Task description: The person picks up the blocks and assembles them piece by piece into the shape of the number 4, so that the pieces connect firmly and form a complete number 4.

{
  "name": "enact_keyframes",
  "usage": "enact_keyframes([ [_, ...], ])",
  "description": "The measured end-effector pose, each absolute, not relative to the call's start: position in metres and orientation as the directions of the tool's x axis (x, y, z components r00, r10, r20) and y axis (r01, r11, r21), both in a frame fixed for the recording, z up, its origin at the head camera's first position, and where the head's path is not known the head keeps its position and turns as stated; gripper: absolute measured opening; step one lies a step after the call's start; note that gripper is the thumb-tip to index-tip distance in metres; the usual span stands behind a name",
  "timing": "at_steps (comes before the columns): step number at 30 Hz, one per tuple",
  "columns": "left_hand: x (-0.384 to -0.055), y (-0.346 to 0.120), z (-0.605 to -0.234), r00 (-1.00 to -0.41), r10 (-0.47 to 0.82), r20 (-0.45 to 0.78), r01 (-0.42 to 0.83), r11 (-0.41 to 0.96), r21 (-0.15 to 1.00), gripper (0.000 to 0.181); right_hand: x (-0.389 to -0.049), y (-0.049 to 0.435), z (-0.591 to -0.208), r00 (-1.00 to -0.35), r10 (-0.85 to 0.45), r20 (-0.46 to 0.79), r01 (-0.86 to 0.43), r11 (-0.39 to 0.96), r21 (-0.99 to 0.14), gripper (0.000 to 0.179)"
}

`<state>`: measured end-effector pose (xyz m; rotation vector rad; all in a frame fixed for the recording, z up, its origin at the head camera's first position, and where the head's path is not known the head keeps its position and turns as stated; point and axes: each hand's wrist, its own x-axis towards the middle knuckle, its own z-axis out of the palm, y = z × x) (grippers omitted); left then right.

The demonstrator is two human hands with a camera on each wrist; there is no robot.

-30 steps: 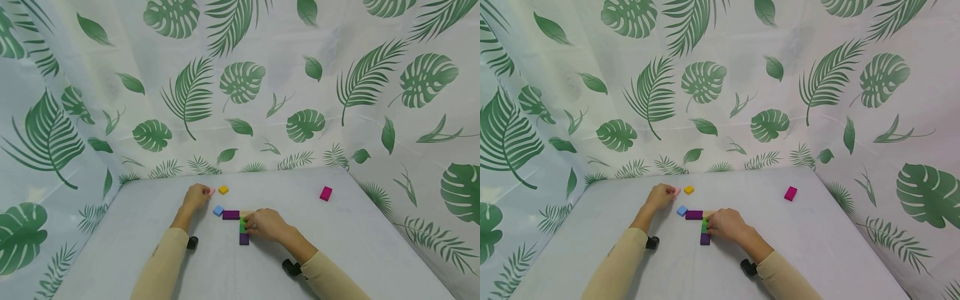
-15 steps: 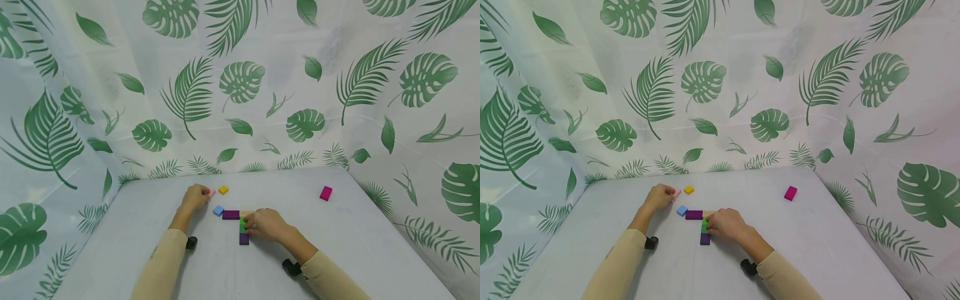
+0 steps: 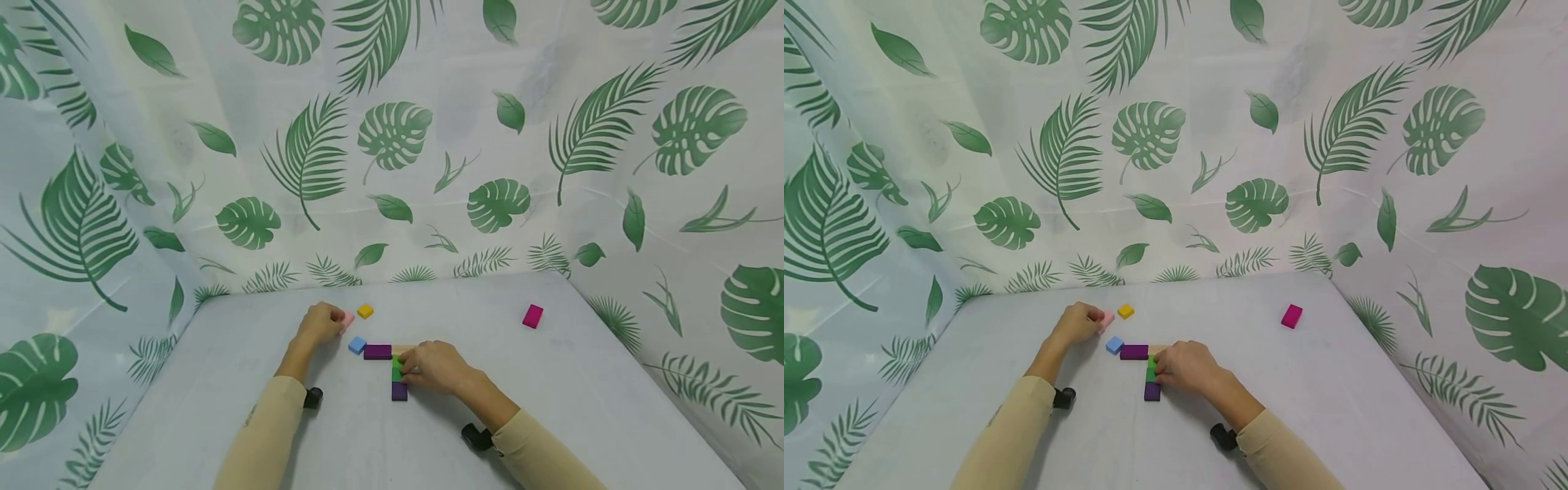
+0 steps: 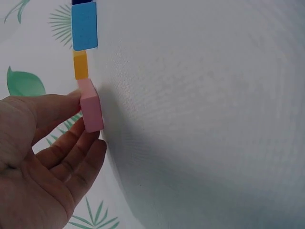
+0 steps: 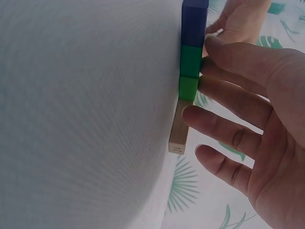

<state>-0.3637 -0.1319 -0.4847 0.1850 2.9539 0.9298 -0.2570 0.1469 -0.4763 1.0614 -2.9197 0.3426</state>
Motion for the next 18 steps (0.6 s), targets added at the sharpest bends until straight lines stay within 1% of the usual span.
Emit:
enact_keyframes([
  [7, -0.3613, -0.1306, -0.4820, -0.993, 0.120, -0.011, 0.091, 0.806, 0.584, 0.031, -0.2576, 0.1465, -0.4774, -0.776, -0.626, 0.075, -0.627, 0.753, -0.202, 0.019],
  [12, -0.3596, -0.1280, -0.4801, -0.992, 0.114, -0.044, 0.063, 0.783, 0.619, 0.031, -0.2580, 0.1474, -0.4778, -0.777, -0.625, 0.076, -0.626, 0.754, -0.200, 0.019],
  [18, -0.3592, -0.1265, -0.4800, -0.989, 0.126, -0.077, 0.050, 0.775, 0.630, 0.029, -0.2574, 0.1477, -0.4770, -0.777, -0.625, 0.074, -0.625, 0.753, -0.205, 0.019],
])
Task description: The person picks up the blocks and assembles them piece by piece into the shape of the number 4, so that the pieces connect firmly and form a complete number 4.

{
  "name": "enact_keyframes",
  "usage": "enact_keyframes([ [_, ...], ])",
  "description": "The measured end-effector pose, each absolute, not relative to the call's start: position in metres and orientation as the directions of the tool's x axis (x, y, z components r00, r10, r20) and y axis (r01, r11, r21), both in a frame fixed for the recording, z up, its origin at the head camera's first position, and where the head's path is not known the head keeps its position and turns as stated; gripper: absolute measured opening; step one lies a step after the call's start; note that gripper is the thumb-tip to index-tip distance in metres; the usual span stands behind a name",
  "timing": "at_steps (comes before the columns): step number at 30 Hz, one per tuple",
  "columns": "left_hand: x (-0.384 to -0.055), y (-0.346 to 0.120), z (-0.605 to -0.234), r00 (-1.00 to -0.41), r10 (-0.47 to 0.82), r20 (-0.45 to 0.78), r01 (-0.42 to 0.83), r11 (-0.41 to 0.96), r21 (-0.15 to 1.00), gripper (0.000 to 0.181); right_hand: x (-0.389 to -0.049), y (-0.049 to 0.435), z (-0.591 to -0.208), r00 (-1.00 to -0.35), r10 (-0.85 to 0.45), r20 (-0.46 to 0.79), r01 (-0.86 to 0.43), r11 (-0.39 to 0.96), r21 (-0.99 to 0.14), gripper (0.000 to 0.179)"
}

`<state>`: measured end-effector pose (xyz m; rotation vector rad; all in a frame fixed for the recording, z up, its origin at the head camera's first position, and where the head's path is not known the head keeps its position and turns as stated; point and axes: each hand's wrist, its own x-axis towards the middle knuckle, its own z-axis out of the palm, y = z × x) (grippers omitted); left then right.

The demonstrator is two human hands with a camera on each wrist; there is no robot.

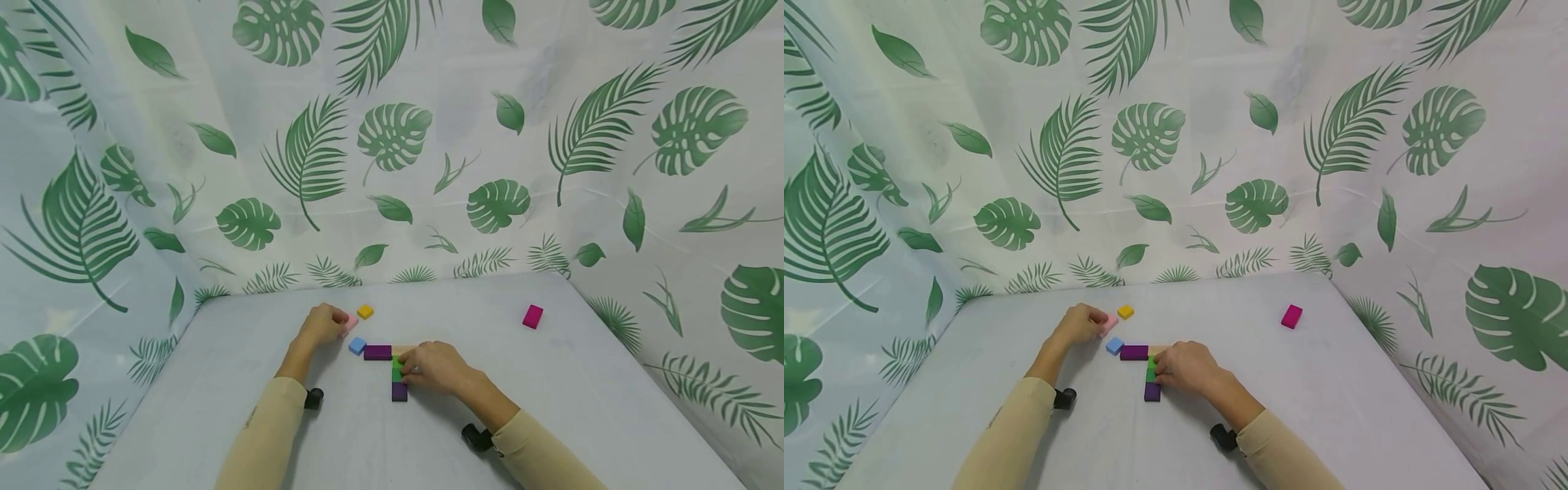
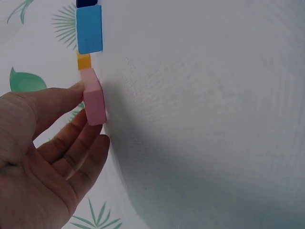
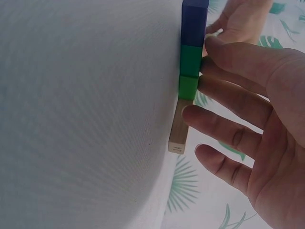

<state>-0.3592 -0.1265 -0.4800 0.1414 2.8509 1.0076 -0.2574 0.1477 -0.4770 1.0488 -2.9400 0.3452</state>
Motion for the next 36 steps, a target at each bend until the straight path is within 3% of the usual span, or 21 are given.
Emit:
enact_keyframes([
  [36, -0.3557, -0.1209, -0.4803, -0.978, 0.199, -0.057, 0.115, 0.752, 0.649, 0.028, -0.2570, 0.1475, -0.4775, -0.776, -0.625, 0.083, -0.626, 0.750, -0.213, 0.019],
])
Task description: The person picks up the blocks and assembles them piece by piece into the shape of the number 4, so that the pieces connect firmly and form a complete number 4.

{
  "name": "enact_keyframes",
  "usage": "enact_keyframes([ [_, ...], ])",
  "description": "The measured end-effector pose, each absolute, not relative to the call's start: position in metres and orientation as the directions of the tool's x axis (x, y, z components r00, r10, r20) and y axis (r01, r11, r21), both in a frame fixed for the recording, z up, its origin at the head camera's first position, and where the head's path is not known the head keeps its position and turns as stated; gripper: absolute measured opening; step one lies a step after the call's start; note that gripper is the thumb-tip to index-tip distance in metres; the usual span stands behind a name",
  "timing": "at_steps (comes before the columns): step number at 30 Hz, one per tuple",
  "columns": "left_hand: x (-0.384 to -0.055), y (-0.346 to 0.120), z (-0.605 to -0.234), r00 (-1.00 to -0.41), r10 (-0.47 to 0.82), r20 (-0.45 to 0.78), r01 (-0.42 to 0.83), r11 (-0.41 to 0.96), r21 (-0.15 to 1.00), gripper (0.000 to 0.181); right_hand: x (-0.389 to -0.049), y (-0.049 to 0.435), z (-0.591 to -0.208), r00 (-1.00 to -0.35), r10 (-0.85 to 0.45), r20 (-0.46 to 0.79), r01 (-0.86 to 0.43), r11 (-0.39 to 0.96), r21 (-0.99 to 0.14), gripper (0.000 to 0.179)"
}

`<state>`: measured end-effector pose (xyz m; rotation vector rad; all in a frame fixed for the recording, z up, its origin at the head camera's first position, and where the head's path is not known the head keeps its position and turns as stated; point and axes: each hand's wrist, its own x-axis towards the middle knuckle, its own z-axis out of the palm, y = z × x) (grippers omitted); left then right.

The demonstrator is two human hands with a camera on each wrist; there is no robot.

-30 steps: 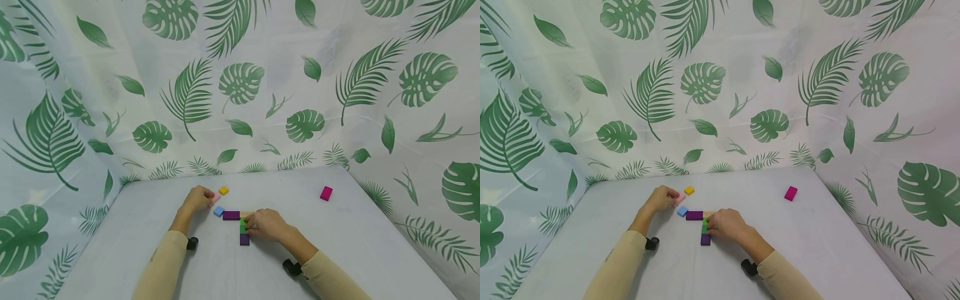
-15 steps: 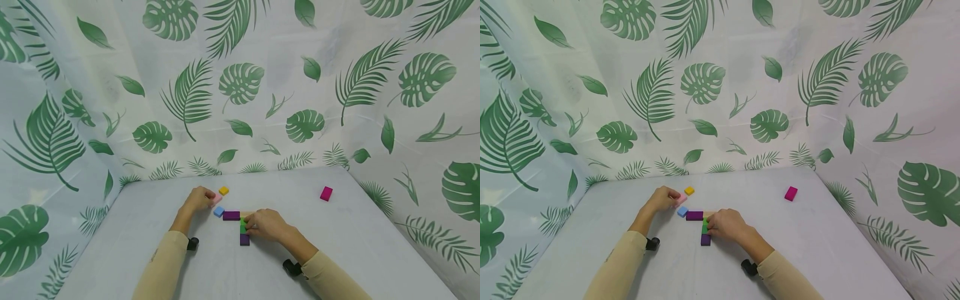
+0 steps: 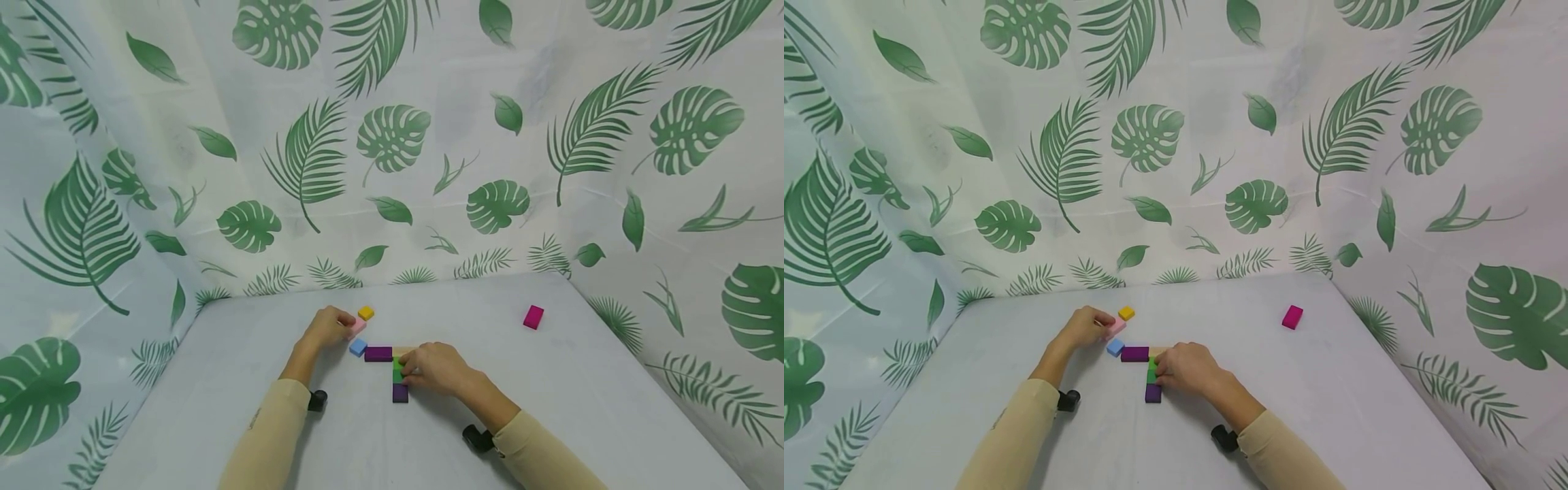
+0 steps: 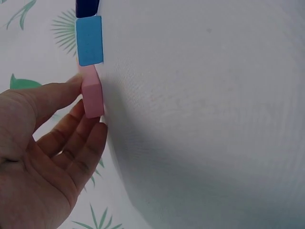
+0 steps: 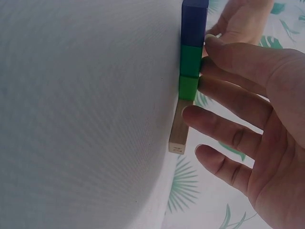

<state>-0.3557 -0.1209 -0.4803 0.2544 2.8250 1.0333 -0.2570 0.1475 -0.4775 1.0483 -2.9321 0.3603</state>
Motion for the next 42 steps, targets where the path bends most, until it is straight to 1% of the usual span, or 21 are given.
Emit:
enact_keyframes([
  [10, -0.355, -0.120, -0.482, -0.978, 0.203, -0.042, 0.125, 0.740, 0.661, 0.029, -0.257, 0.149, -0.479, -0.766, -0.635, 0.096, -0.639, 0.740, -0.209, 0.020],
  [15, -0.356, -0.119, -0.485, -0.976, 0.218, -0.020, 0.155, 0.754, 0.639, 0.028, -0.256, 0.148, -0.478, -0.777, -0.624, 0.084, -0.625, 0.749, -0.218, 0.019],
  [25, -0.355, -0.113, -0.483, -0.973, 0.226, -0.033, 0.156, 0.763, 0.627, 0.027, -0.255, 0.147, -0.477, -0.786, -0.615, 0.062, -0.612, 0.759, -0.224, 0.018],
  [34, -0.355, -0.110, -0.484, -0.977, 0.209, -0.054, 0.125, 0.753, 0.646, 0.028, -0.256, 0.147, -0.476, -0.789, -0.612, 0.057, -0.608, 0.762, -0.222, 0.019],
  [42, -0.356, -0.107, -0.485, -0.980, 0.187, -0.069, 0.100, 0.760, 0.642, 0.029, -0.256, 0.146, -0.476, -0.796, -0.603, 0.053, -0.597, 0.769, -0.229, 0.019],
])
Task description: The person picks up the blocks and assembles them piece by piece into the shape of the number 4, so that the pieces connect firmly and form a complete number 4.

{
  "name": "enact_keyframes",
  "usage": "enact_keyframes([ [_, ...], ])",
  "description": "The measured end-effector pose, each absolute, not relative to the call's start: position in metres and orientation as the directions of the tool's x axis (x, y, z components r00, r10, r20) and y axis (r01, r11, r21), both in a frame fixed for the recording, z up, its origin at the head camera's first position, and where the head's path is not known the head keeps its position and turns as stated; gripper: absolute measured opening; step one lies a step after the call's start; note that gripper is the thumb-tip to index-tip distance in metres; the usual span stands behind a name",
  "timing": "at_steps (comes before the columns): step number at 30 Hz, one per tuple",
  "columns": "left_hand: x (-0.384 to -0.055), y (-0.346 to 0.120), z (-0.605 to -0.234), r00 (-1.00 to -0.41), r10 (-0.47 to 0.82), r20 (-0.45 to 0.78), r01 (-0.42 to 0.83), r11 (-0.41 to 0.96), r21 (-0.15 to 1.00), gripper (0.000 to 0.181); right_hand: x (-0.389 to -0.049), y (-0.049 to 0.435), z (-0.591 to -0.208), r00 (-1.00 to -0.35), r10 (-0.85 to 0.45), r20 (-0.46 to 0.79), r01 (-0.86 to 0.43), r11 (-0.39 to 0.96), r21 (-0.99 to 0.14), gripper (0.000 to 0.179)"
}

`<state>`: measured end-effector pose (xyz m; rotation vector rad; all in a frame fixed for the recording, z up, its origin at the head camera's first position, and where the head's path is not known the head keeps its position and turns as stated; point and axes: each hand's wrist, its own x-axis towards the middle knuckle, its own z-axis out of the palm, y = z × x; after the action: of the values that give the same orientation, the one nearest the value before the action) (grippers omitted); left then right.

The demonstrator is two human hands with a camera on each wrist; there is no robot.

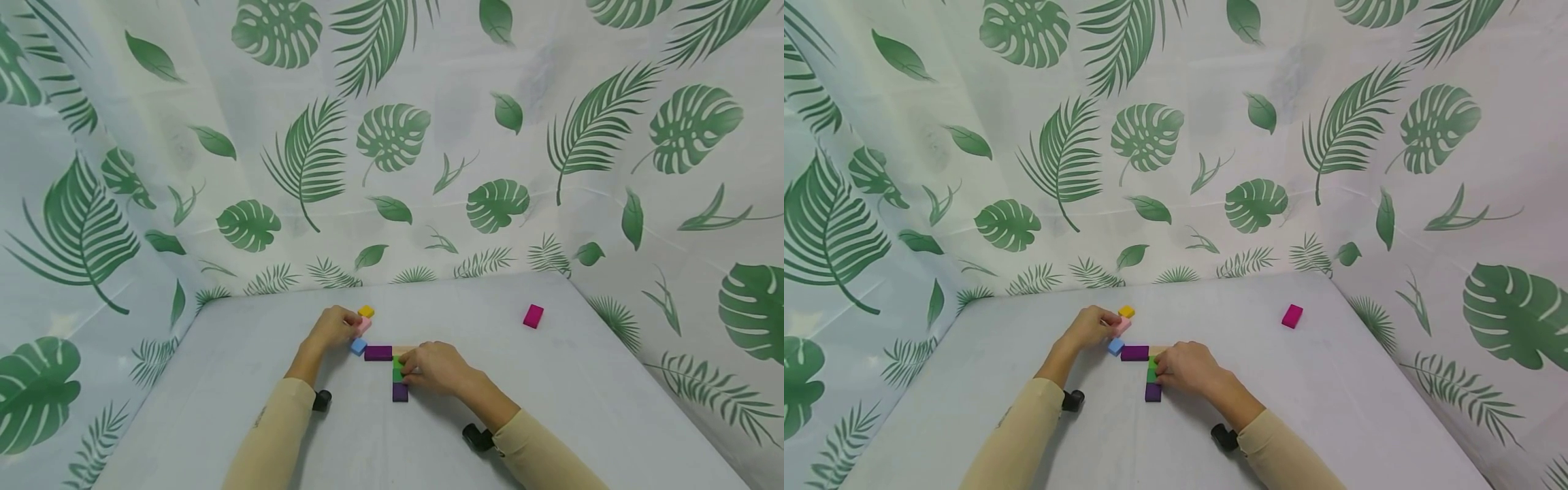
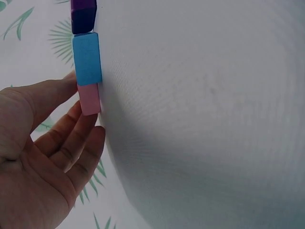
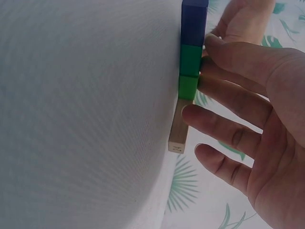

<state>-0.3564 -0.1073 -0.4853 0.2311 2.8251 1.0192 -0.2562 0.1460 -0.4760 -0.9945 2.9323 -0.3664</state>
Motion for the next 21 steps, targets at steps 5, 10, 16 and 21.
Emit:
enact_keyframes([
  [5, -0.3567, -0.1058, -0.4847, -0.979, 0.193, -0.065, 0.108, 0.761, 0.639, 0.028, -0.2560, 0.1466, -0.4751, -0.793, -0.606, 0.058, -0.602, 0.766, -0.223, 0.018],
  [10, -0.3547, -0.1037, -0.4832, -0.977, 0.202, -0.062, 0.115, 0.757, 0.643, 0.029, -0.2551, 0.1475, -0.4754, -0.788, -0.612, 0.064, -0.609, 0.760, -0.228, 0.018],
  [16, -0.3543, -0.1024, -0.4842, -0.979, 0.196, -0.060, 0.113, 0.758, 0.642, 0.029, -0.2548, 0.1478, -0.4758, -0.784, -0.617, 0.069, -0.614, 0.755, -0.231, 0.019],
  [21, -0.3555, -0.1016, -0.4854, -0.978, 0.205, -0.049, 0.126, 0.754, 0.645, 0.029, -0.2556, 0.1476, -0.4764, -0.786, -0.616, 0.060, -0.611, 0.757, -0.232, 0.019],
])
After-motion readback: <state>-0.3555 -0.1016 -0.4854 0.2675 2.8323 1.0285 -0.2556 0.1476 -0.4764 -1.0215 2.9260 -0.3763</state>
